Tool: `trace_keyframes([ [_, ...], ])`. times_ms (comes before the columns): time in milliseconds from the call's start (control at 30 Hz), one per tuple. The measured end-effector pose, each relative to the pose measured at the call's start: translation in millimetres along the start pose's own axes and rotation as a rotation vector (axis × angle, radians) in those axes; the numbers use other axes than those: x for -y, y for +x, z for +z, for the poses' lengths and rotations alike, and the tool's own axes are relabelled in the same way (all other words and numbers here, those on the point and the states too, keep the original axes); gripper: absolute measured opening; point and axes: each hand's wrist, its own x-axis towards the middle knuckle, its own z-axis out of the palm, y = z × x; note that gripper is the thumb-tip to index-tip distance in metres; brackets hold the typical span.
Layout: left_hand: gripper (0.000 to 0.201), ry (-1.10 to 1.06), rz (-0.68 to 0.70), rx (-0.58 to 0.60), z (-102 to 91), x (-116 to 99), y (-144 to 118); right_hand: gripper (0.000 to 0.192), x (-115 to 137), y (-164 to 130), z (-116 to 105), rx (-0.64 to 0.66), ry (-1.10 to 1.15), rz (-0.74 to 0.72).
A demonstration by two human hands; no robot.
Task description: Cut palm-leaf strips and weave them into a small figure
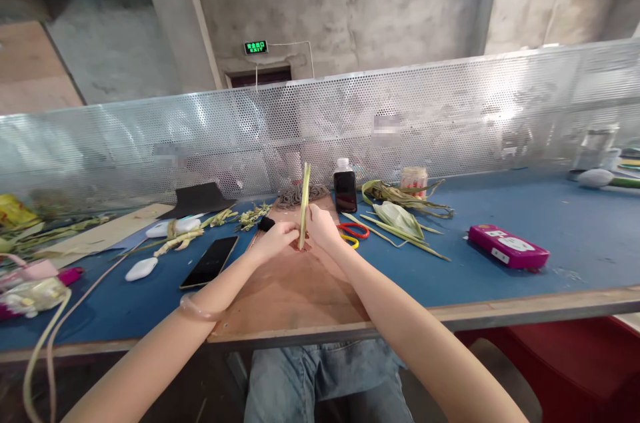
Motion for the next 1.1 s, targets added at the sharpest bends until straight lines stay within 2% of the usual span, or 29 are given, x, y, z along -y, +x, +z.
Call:
trace_keyframes([
  [133, 0.017, 0.070, 0.016, -0.053, 0.5, -0.5, 0.5, 0.025, 5.1, -2.7, -2.4, 0.026, -0.201, 0.005],
  [233, 0.017, 0.082, 0.024, -0.064, 0.3, -0.6, 0.9, 0.016, 5.1, -3.5, -2.7, -0.008, -0.181, -0.008],
  [267, 0.016, 0.081, 0.020, -0.064, 0.1, -0.7, 1.0, 0.016, 4.0, -3.3, -2.7, -0.038, -0.152, -0.043],
  [333, 0.015, 0.072, 0.014, -0.069, -0.5, -0.7, 1.2, 0.036, 0.9, -2.2, -2.8, -0.086, -0.109, -0.163],
  [400, 0.014, 0.060, 0.006, -0.077, -1.6, 0.2, 1.6, 0.051, -2.9, -0.5, -2.4, -0.066, -0.103, -0.316],
  [467, 0.013, 0.059, 0.000, -0.089, -2.9, 2.0, 2.4, 0.049, -6.4, 1.1, -0.9, -0.007, -0.098, -0.431],
  [533, 0.014, 0.081, -0.005, -0.104, -4.1, 4.2, 3.3, 0.040, -8.8, 1.9, 1.5, 0.037, -0.067, -0.471],
  [633, 0.013, 0.112, 0.004, -0.117, -5.3, 5.7, 4.2, 0.036, -9.6, 1.7, 4.5, 0.086, -0.003, -0.409],
  [767, 0.010, 0.067, 0.028, -0.158, -5.2, 3.2, 4.4, 0.045, -7.3, 1.4, 4.8, 0.137, 0.070, -0.308],
  [900, 0.010, -0.007, 0.044, -0.170, -4.1, 1.6, 4.7, 0.053, -6.5, 2.1, 3.5, 0.099, 0.140, -0.239],
  [1100, 0.016, -0.042, 0.036, -0.211, -5.0, 9.2, 7.0, 0.038, -6.8, 1.7, 3.0, 0.041, 0.190, -0.203],
])
